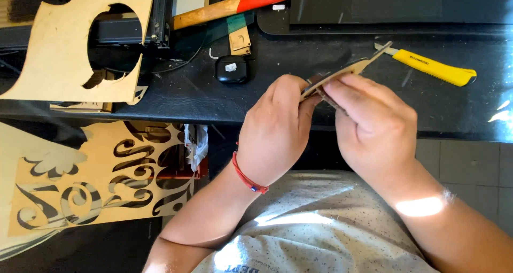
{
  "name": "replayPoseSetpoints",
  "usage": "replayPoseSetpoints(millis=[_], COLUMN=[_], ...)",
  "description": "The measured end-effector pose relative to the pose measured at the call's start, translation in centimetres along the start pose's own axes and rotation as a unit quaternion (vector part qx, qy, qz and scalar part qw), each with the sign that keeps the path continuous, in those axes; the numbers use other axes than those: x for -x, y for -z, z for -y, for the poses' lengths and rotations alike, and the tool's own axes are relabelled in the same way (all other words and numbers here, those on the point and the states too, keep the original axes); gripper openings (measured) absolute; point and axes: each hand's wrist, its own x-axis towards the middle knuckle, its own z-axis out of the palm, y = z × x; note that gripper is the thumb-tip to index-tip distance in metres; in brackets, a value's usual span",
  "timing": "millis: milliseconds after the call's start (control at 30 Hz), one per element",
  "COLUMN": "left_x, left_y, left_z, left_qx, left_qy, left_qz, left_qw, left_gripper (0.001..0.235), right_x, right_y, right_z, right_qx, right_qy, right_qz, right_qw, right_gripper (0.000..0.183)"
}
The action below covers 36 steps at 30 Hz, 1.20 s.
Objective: Sanding the edges of a laser-cut wooden spiral ornament to smooth the surface.
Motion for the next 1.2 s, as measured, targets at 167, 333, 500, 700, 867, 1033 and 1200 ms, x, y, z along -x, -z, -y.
replayPoseSetpoints(millis=[167, 333, 500, 700, 867, 1033, 1200], left_x=[0.0, 0.2, 0.2, 0.5, 0.4, -0.3, -1.1], left_y=[0.4, -0.3, -1.0, -1.5, -1.9, -0.3, 0.6], left_z=[-0.3, 0.5, 1.1, 2.3, 2.3, 1.0, 1.0], left_qx=[-0.012, -0.053, -0.054, -0.043, -0.021, 0.106, 0.128], left_qy=[-0.026, -0.014, -0.1, -0.137, -0.14, 0.016, -0.008], left_qz=[-0.022, -0.037, -0.111, -0.125, -0.158, -0.046, -0.001], left_qw=[0.999, 0.998, 0.987, 0.982, 0.977, 0.993, 0.992], left_gripper=[0.014, 0.018, 0.024, 0.011, 0.013, 0.021, 0.036], right_x=[-0.3, 0.0, 0.1, -1.3, -1.7, -1.7, -2.9], right_y=[-0.3, 0.2, 0.1, 0.3, 0.7, 1.3, 2.0], right_z=[1.1, 0.7, -0.2, 0.9, 1.2, -0.3, -0.4], right_qx=[0.089, 0.109, 0.056, -0.109, -0.087, 0.018, 0.056], right_qy=[0.098, 0.067, -0.044, -0.255, -0.297, -0.099, 0.048], right_qz=[-0.026, 0.01, 0.042, 0.031, 0.042, 0.029, 0.028], right_qw=[0.991, 0.992, 0.997, 0.96, 0.95, 0.995, 0.997], right_gripper=[0.029, 0.037, 0.033, 0.019, 0.02, 0.027, 0.032])
